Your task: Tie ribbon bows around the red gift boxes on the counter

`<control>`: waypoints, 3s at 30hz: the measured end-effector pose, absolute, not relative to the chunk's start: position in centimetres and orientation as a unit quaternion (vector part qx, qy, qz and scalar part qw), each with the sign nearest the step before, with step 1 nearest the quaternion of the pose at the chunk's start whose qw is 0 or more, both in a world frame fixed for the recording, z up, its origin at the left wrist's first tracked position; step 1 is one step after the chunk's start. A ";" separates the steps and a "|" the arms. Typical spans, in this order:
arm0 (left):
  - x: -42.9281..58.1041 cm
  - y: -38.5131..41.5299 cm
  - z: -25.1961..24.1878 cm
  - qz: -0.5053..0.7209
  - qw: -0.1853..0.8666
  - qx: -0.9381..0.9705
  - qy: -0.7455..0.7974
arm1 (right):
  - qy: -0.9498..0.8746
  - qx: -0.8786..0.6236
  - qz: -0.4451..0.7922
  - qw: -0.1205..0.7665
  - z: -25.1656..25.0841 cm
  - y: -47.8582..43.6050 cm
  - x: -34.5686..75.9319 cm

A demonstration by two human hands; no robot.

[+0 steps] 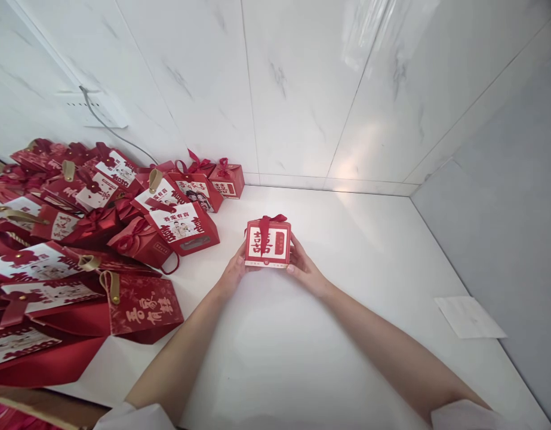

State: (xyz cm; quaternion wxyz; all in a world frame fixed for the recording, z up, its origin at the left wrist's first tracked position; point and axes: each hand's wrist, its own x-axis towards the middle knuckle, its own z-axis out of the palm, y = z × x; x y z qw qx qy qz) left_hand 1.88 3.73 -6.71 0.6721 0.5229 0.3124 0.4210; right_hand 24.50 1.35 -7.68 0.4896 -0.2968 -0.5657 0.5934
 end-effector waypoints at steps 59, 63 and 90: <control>2.2 3.7 -4.2 0.468 0.790 0.253 0.305 | -0.451 -0.477 0.506 0.560 -7.6 1.5 24.4; 2.3 3.5 -4.5 0.465 0.779 0.284 0.309 | -0.458 -0.472 0.511 0.553 -7.6 1.5 24.4; 3.2 3.1 -6.3 0.504 0.589 0.488 0.401 | -0.462 -0.465 0.490 0.575 -7.5 1.2 24.4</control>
